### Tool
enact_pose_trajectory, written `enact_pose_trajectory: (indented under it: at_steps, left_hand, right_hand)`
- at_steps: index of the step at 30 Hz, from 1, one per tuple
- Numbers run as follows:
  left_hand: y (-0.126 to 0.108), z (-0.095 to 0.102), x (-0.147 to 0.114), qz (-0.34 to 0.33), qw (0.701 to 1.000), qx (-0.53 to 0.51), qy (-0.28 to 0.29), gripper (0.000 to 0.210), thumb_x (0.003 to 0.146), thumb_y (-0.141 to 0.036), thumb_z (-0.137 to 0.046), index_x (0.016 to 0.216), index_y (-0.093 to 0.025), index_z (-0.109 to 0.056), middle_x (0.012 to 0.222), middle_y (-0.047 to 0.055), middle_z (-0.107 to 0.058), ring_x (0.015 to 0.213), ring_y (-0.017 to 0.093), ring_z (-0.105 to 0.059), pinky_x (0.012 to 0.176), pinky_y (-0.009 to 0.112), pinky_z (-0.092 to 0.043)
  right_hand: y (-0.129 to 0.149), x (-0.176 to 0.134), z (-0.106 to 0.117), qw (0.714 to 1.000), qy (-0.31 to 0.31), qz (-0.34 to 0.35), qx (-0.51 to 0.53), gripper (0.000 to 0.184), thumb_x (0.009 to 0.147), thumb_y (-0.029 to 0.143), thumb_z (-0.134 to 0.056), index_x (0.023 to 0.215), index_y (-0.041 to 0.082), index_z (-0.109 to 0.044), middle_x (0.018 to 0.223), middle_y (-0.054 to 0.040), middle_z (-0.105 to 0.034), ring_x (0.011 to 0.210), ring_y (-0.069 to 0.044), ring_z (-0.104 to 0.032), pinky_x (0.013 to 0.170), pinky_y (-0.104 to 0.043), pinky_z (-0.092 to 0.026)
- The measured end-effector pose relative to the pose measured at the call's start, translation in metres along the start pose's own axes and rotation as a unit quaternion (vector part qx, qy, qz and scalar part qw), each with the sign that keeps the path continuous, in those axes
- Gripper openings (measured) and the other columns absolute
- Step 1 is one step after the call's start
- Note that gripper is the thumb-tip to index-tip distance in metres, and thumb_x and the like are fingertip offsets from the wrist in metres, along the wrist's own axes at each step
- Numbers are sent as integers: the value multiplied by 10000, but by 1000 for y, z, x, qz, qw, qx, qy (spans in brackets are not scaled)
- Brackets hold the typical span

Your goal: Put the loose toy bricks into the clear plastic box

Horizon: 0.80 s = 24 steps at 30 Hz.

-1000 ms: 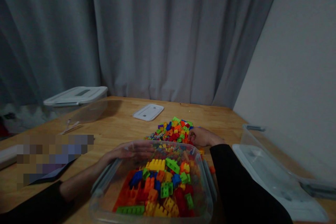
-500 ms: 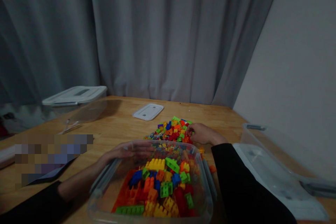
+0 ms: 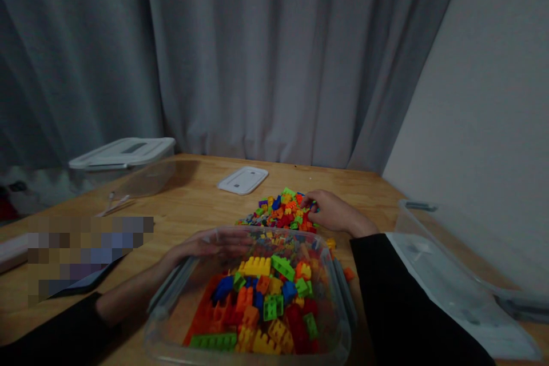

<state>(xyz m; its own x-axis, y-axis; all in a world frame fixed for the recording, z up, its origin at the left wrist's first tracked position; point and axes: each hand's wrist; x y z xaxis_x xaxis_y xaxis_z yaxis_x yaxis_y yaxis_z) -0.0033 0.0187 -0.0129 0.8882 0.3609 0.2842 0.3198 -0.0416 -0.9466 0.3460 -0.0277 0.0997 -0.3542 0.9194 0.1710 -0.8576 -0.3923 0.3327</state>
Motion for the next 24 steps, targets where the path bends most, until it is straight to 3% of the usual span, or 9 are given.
enact_pose_trajectory:
  at_steps: [4,7,9,13,18,21,24]
  left_hand:
    - [-6,-9,0,33,998,-34,-29,499,863,-236,-654,1362,-224,-660,1415,128,-685,1361,360,-585,1198,598,-294]
    - [-12,-27,-3,52,995,-57,-57,479,858,-219,-643,1335,-231,-682,1401,101,-699,1356,344,-592,1206,571,-279]
    - [-15,-42,-5,22,991,-71,-111,507,882,-258,-588,1384,-213,-640,1416,107,-685,1386,346,-561,1222,568,-226]
    - [-18,-59,-4,17,988,-78,-132,515,874,-271,-558,1375,-193,-644,1380,118,-706,1348,355,-587,1211,578,-207]
    - [-29,-65,-2,39,988,-47,-142,483,852,-268,-592,1320,-206,-692,1364,103,-722,1348,349,-584,1222,546,-224]
    - [-31,-62,-2,51,986,-36,-155,479,892,-276,-572,1357,-206,-665,1414,106,-690,1396,350,-544,1233,543,-222]
    - [-23,-46,-3,42,992,-48,-104,485,862,-288,-626,1341,-232,-675,1405,94,-698,1381,365,-557,1209,615,-237]
  right_hand:
    - [19,-9,13,998,-39,32,22,271,838,125,-594,1077,168,-713,1090,-84,-744,924,-201,-681,839,-321,-527]
    - [39,-18,22,996,-42,54,53,248,870,152,-591,1087,189,-706,1069,-55,-745,926,-183,-689,846,-303,-533]
    - [53,-25,27,995,-33,71,64,234,877,156,-595,1079,196,-708,1052,-39,-748,926,-174,-694,850,-292,-532]
    - [75,-35,32,992,31,89,86,220,882,145,-596,1057,193,-719,1002,-22,-757,893,-156,-701,822,-264,-534]
    - [91,-42,29,984,124,72,103,285,844,94,-594,1083,178,-723,942,-13,-765,829,-137,-699,717,-213,-519]
    - [96,-43,26,986,138,51,78,315,816,67,-575,1068,183,-725,898,-8,-763,764,-129,-680,643,-201,-482]
    - [97,-43,22,989,140,42,23,278,789,65,-580,985,196,-727,851,-8,-746,717,-134,-643,587,-214,-423]
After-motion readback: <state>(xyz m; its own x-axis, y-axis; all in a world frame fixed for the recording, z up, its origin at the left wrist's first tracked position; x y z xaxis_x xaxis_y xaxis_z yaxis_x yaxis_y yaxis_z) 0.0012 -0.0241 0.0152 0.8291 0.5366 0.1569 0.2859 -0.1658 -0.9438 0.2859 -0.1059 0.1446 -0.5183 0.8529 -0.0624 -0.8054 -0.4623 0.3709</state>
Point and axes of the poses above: each hand's wrist, its own x-axis towards the middle knuckle, its own z-axis out of the back of the hand, y = z × x
